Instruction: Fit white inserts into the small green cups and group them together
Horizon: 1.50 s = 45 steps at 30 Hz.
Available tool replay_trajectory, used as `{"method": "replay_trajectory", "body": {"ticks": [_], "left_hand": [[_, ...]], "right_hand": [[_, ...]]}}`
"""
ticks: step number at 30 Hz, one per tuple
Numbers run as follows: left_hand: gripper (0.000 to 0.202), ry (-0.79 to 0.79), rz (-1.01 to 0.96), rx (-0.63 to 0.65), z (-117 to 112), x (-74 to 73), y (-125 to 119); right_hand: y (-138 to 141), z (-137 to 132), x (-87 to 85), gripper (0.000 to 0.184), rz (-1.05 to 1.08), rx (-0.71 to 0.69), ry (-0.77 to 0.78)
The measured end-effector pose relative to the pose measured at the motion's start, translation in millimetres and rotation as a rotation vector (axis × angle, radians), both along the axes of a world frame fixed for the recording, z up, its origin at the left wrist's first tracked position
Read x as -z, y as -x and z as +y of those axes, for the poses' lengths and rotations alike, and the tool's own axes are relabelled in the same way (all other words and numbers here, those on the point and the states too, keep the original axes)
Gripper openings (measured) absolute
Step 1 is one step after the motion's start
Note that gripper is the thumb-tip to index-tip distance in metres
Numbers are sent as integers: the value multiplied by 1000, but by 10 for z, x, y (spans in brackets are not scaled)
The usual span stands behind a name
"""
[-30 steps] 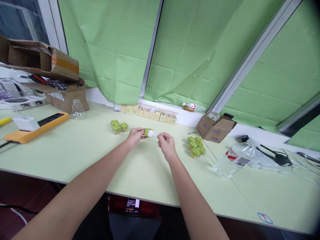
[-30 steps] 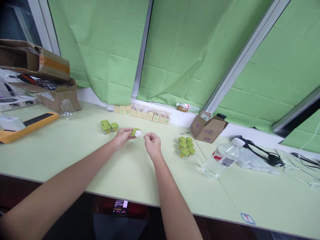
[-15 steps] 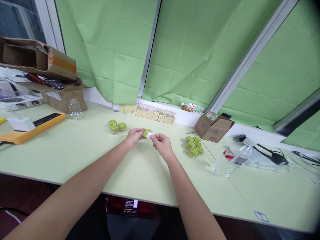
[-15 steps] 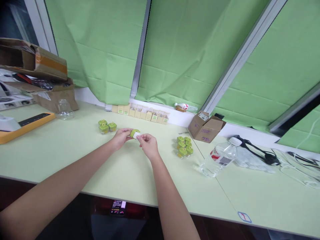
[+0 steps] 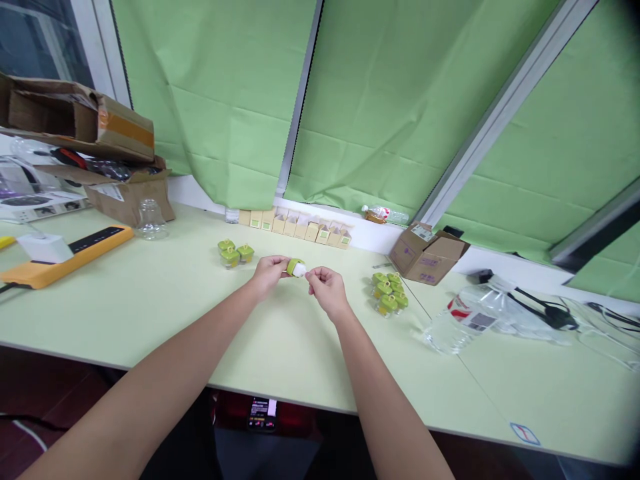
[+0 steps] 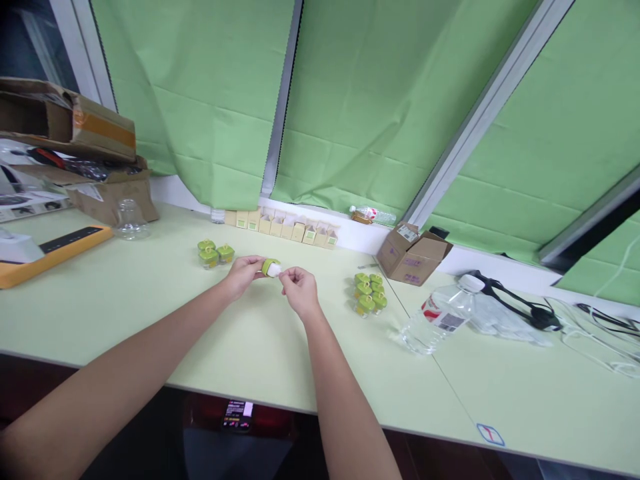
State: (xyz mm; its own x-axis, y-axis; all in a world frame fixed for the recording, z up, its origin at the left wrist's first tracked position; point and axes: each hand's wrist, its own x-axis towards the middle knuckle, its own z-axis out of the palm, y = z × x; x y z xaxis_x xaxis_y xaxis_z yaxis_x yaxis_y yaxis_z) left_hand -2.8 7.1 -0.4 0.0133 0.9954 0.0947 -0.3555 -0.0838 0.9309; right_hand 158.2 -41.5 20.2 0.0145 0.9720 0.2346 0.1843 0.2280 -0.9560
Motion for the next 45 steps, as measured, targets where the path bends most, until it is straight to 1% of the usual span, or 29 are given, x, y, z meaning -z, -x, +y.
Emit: {"method": "replay_trajectory", "body": {"ticks": [5,10,15,22,29,32,36,38,40,43,45], "left_hand": [[17,11,-5,-37,46,-1,36],[14,51,-32,-50,40,-26,63],[15,29,-30,-67,33,-51,82],[15,34,-34,-97,69,-48,112],[13,39,-32,-84,50,-57,107],[12,35,-48,-71,66,-50,108],[13,56,-108,-90,89,-62,142],[14,52,-137,-67,78,-84,153],[14,38,-162,-16,48,-108,148],[12,44,-193,98,-6,-131,131],[13,67,-219,192,-35,-131,128]], "right_hand": [[6,-30,-43,23,41,-23,29],[10,-38,-53,22,57,-23,37],[3,-36,-47,21,59,-30,32],[3,-50,-67,21,59,-31,37],[12,-73,-95,21,94,-40,38],[-36,-89,-149,20,167,-62,36],[-172,-72,-216,17,392,-24,-36],[-213,-44,-206,18,416,-7,-42],[-210,-14,-168,17,363,5,-12],[-150,12,-96,18,263,10,28],[-105,11,-65,22,218,-19,32]]}}
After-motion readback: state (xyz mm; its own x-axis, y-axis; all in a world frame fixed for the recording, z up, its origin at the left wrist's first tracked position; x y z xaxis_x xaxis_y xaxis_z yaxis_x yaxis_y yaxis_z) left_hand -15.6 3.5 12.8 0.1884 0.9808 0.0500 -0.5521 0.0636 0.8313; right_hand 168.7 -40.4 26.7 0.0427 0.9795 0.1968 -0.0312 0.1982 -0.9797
